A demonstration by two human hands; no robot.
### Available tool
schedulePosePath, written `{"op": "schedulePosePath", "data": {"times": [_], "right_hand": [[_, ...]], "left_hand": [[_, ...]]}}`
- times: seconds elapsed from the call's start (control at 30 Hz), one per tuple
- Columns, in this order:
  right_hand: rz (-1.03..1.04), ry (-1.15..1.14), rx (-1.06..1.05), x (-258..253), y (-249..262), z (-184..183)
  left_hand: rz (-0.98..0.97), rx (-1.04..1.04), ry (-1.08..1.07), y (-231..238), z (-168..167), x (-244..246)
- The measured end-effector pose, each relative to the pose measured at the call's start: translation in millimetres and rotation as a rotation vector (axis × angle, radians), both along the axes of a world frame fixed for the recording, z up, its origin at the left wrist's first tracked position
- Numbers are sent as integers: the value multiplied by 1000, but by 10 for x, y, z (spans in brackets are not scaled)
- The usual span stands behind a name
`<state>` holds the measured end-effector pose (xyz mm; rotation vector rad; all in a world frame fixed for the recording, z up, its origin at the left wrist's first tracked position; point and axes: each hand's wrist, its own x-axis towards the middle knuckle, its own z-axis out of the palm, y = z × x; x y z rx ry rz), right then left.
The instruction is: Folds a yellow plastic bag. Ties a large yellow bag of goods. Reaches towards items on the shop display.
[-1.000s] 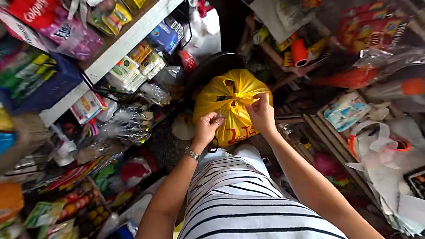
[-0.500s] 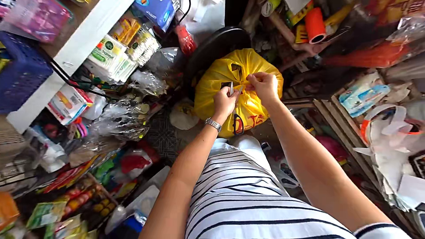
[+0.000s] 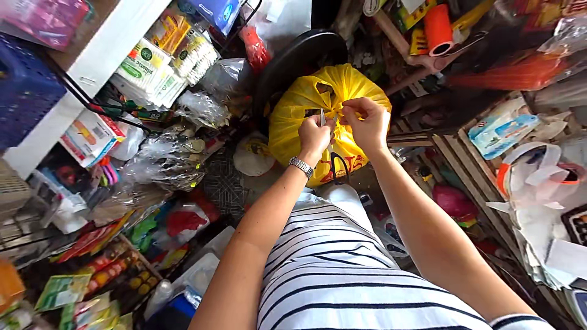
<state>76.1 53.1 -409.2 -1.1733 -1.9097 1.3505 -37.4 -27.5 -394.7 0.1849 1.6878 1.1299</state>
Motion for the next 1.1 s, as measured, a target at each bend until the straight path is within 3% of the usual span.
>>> {"op": "schedulePosePath", "data": {"times": [0.1, 0.17, 0.27, 0.37, 0.47, 0.57, 0.77, 0.87, 0.93, 1.0, 1.1], "right_hand": [[-45, 228, -195, 47, -57, -30], [-56, 312, -380, 69, -85, -17], [93, 233, -453, 141, -29, 2], [291, 44, -326, 165, 94, 56], [278, -103, -103, 133, 137, 78], [157, -128, 44, 53, 113, 88], [-66, 231, -636, 45, 51, -14], [-153, 338, -758, 28, -39, -67], [-168, 345, -733, 17, -50, -78], [-163, 302, -599, 12, -50, -60], [-116, 248, -417, 1, -36, -61]], "left_hand": [[48, 166, 145, -93, -143, 139], [16, 310, 363, -162, -283, 177], [-95, 435, 809, -208, -389, 118], [-170, 452, 997, -213, -375, 38], [-210, 385, 938, -195, -294, 20], [-203, 290, 712, -179, -181, 29], [-49, 335, 282, -179, -301, 92], [46, 375, 167, -183, -367, 177], [78, 372, 76, -179, -383, 194], [48, 348, 57, -194, -349, 175], [-78, 257, 333, -206, -260, 96]]}}
